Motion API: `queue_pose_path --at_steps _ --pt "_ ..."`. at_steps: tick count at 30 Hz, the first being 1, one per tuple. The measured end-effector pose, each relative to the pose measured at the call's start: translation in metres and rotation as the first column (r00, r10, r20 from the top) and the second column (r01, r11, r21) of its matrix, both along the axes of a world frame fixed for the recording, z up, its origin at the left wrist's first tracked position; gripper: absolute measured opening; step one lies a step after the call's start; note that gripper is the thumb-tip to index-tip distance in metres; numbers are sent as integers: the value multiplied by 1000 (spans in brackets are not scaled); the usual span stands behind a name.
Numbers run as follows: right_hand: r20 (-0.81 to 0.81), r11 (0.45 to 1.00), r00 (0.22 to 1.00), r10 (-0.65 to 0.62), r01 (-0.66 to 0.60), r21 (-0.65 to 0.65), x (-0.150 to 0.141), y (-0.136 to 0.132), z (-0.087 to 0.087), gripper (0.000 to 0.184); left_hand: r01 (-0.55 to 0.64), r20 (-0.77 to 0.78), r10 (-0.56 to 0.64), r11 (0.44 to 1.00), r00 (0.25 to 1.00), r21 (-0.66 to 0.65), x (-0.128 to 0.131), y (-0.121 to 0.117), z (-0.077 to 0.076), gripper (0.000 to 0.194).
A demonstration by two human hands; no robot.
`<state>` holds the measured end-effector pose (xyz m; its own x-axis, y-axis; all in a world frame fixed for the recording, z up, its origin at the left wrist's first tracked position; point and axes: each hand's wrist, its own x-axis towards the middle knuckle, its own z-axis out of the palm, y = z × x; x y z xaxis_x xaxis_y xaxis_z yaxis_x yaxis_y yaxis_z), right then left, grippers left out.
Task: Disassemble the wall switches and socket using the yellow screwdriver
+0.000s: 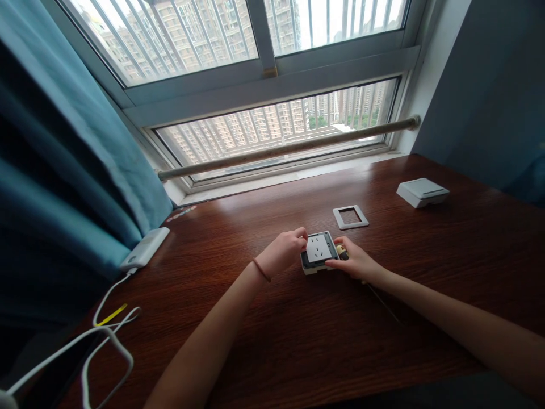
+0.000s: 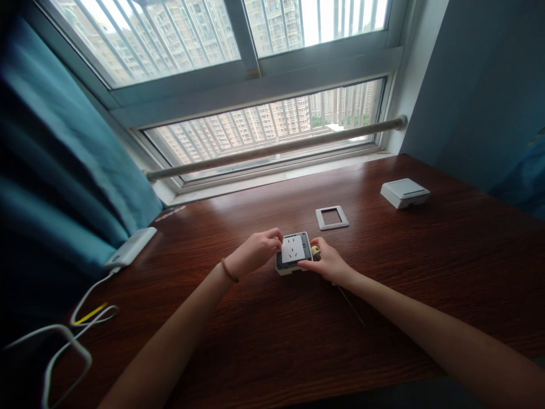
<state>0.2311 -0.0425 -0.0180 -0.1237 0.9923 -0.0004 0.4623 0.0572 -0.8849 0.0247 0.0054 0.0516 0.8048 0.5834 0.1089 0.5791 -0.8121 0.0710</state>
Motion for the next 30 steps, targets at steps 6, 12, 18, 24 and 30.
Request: queue_pose_path --at_steps 6,12,18,24,30 --pt "22 1000 1000 6 -6 8 0 -1 1 52 3 -10 -2 997 1000 76 -2 -4 1 21" --pt "31 1000 1000 5 -6 17 0 0 -1 53 3 39 -2 1000 999 -22 -6 1 -1 20" --pt "28 1000 1000 2 -2 8 0 -1 0 52 -10 58 12 999 998 -46 -5 4 -4 19" --pt "23 1000 1000 -4 4 1 0 -2 1 52 -9 6 9 1000 1000 21 -3 5 -5 18" --pt "21 1000 1000 -12 12 -5 -1 -3 2 52 -6 -21 7 998 1000 59 -1 5 -4 19"
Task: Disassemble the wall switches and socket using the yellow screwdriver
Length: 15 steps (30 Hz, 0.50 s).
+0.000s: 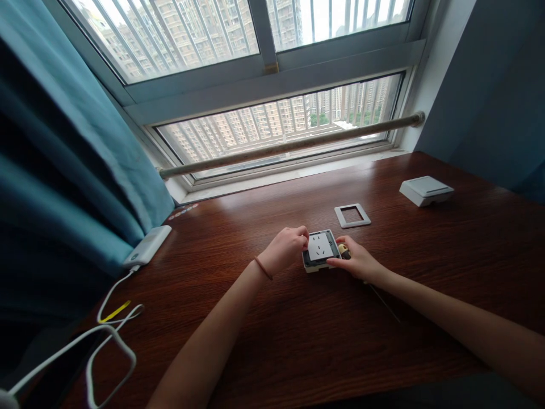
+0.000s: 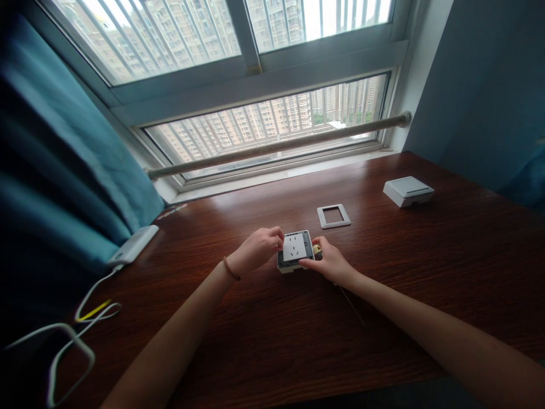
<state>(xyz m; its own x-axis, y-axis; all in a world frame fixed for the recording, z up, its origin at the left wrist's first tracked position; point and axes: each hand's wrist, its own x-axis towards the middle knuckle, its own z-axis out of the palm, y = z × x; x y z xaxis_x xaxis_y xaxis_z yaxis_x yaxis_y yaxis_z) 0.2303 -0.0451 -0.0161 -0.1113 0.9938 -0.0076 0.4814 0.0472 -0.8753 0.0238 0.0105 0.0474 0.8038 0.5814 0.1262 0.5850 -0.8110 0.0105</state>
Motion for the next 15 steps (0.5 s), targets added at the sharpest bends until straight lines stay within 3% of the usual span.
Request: queue_pose_path --at_steps 8,12,15 --pt "12 1000 1000 0 0 1 1 1 -1 52 4 7 -4 1000 1000 2 -1 0 0 18" --pt "2 1000 1000 11 -11 10 1 0 0 50 -15 142 25 998 990 -68 -6 0 9 17" --pt "3 1000 1000 12 -12 4 0 -1 2 49 -4 145 16 996 989 -84 -8 0 15 17"
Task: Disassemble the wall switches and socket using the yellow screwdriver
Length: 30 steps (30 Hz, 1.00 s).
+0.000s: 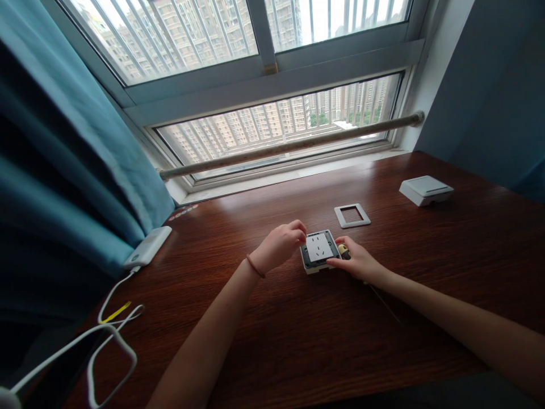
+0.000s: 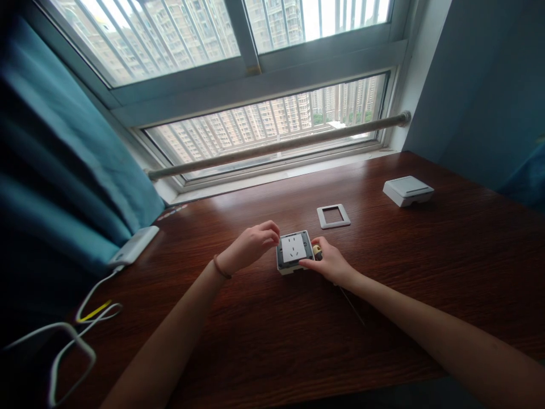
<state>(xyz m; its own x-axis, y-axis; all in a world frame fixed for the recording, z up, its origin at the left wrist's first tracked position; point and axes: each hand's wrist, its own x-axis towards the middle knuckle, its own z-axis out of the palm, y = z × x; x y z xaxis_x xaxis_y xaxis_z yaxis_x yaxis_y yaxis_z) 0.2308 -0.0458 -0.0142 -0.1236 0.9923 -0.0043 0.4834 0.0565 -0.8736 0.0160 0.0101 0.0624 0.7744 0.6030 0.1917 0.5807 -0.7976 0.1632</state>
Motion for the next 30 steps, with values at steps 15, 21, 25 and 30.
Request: queue_pose_path --at_steps 15,21,25,30 --pt "-6 1000 1000 -7 7 9 -1 0 -2 49 -4 -149 21 993 989 116 6 -1 -13 19" --pt "-17 1000 1000 -1 1 6 0 1 -3 49 -68 -162 89 989 983 134 9 -6 -13 21" --pt "-22 1000 1000 7 -7 9 0 1 -3 48 -108 -155 123 989 980 101 10 -5 -13 18" --pt "2 1000 1000 -1 1 18 -1 0 0 42 -108 -150 105 994 983 -15 11 -5 -18 18"
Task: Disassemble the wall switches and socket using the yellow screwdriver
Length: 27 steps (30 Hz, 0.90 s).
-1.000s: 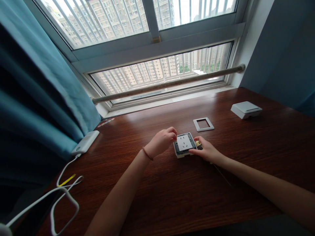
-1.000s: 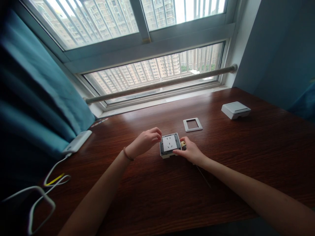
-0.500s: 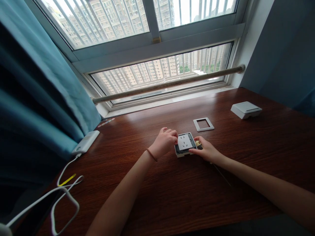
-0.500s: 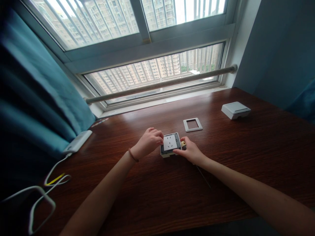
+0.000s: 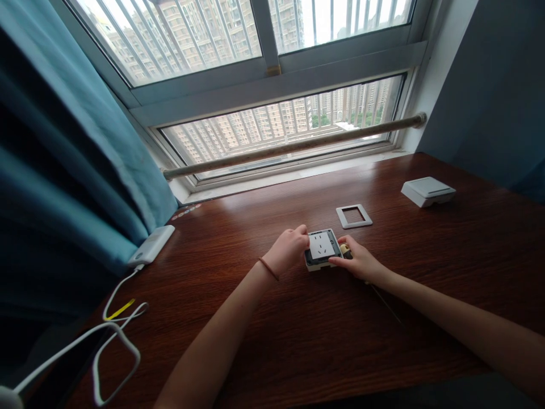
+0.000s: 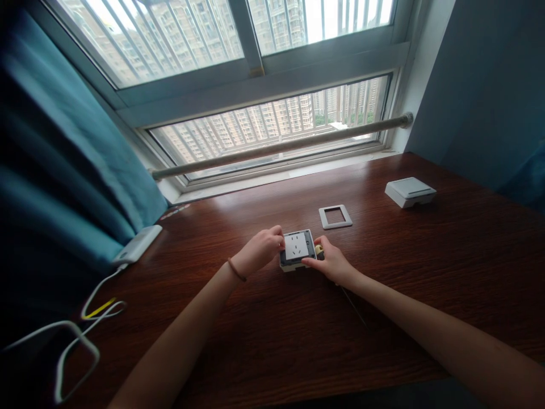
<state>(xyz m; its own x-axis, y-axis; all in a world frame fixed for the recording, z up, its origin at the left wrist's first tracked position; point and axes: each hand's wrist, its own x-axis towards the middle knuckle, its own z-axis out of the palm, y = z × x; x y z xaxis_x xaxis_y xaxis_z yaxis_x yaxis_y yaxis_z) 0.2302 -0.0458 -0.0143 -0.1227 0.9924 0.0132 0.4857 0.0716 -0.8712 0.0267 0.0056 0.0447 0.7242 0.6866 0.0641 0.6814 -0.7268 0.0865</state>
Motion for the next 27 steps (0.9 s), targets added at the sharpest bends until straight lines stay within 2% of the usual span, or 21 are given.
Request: queue_pose_path --at_steps 7,14,27 --pt "16 1000 1000 8 -8 13 1 0 1 38 36 86 -30 996 996 -75 -2 -2 -4 16" --pt "6 1000 1000 4 -4 4 1 0 -1 38 52 134 -35 991 990 -124 -4 7 -7 15" --pt "59 999 998 12 -15 42 0 1 -2 26 -18 23 16 998 1000 67 0 -2 -7 17"
